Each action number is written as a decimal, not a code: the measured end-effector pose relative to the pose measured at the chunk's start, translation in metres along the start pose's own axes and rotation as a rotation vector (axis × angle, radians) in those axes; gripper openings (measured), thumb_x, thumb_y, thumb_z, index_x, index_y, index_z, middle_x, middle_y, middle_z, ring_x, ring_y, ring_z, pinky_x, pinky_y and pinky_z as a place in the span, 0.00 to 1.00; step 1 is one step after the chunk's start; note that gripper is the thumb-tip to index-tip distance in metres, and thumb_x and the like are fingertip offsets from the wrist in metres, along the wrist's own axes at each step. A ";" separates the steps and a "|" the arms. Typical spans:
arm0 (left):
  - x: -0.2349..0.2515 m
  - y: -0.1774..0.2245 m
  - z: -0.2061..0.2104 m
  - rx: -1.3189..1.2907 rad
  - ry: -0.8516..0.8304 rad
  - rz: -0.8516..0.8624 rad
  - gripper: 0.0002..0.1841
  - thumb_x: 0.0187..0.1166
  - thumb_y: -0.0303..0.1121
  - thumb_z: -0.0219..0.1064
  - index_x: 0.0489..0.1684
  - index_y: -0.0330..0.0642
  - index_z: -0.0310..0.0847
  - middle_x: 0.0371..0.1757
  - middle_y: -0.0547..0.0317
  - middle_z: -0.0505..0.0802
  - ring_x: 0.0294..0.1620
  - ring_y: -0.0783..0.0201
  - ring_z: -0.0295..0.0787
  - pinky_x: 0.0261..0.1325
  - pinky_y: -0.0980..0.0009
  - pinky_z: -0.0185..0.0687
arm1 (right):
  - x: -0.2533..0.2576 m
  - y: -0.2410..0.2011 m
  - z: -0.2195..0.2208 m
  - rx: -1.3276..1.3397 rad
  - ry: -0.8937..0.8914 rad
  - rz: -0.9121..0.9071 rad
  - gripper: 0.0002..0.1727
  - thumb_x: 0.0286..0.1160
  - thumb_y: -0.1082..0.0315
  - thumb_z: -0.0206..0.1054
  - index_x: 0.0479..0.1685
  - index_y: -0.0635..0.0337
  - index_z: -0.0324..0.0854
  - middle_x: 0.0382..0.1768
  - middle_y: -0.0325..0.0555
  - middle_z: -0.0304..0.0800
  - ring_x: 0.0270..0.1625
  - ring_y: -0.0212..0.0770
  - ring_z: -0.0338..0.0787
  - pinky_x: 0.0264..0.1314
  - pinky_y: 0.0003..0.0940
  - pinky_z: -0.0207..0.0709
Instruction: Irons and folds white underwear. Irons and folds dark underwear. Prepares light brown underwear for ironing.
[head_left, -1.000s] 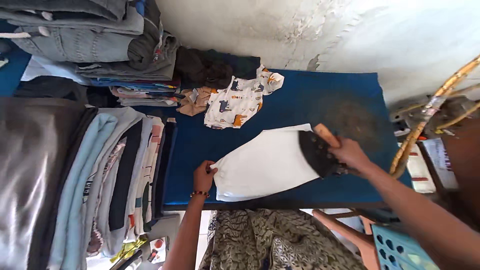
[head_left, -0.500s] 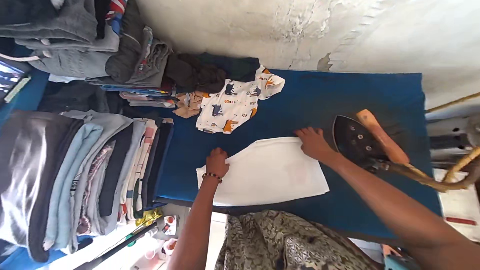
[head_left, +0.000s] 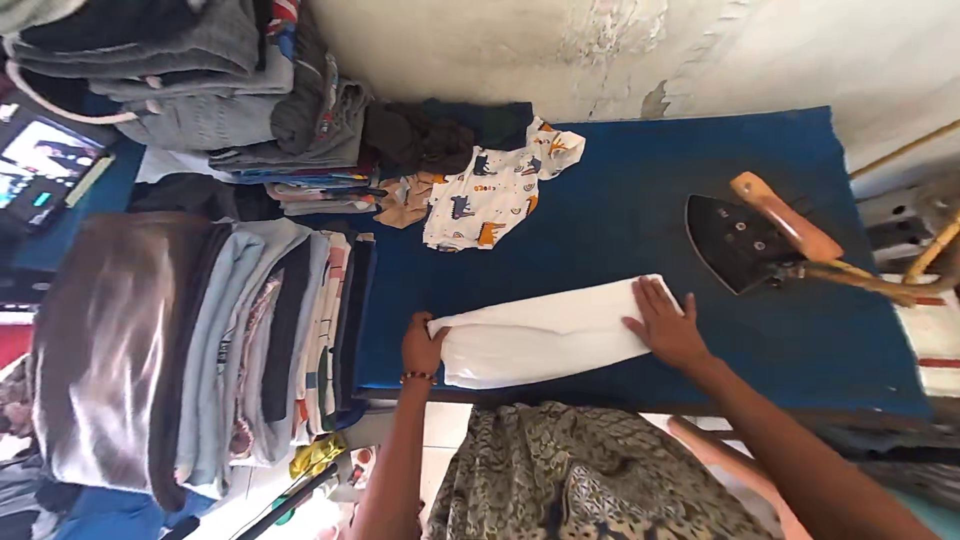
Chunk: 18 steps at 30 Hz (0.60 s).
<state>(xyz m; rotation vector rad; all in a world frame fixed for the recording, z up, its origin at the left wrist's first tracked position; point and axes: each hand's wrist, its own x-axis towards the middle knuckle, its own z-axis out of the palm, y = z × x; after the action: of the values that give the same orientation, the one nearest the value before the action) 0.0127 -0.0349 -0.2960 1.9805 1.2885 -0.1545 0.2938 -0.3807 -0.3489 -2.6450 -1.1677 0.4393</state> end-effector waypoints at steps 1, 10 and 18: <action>-0.013 -0.004 0.005 -0.071 0.033 -0.074 0.26 0.87 0.38 0.65 0.74 0.24 0.72 0.63 0.29 0.88 0.66 0.38 0.86 0.73 0.45 0.76 | -0.002 -0.008 -0.001 -0.003 0.019 0.030 0.46 0.88 0.39 0.51 0.94 0.66 0.49 0.94 0.63 0.49 0.97 0.62 0.45 0.86 0.84 0.23; -0.026 -0.002 0.020 -0.360 -0.095 -0.261 0.31 0.77 0.34 0.76 0.74 0.23 0.71 0.63 0.29 0.86 0.64 0.42 0.84 0.69 0.48 0.77 | -0.004 -0.143 0.058 0.130 -0.129 -0.260 0.45 0.85 0.38 0.54 0.95 0.56 0.53 0.95 0.51 0.50 0.97 0.61 0.45 0.89 0.78 0.33; -0.093 0.118 0.038 -0.446 -0.155 0.557 0.37 0.69 0.29 0.76 0.78 0.20 0.66 0.55 0.35 0.92 0.55 0.52 0.92 0.60 0.57 0.88 | -0.010 -0.206 -0.082 0.987 -0.037 0.143 0.35 0.79 0.57 0.70 0.81 0.69 0.69 0.64 0.63 0.87 0.65 0.50 0.89 0.71 0.47 0.80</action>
<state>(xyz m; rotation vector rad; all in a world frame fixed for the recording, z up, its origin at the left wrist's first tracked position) 0.0760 -0.1524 -0.2165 1.8121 0.5717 0.2279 0.1764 -0.2586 -0.2059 -1.8422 -0.5269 0.8262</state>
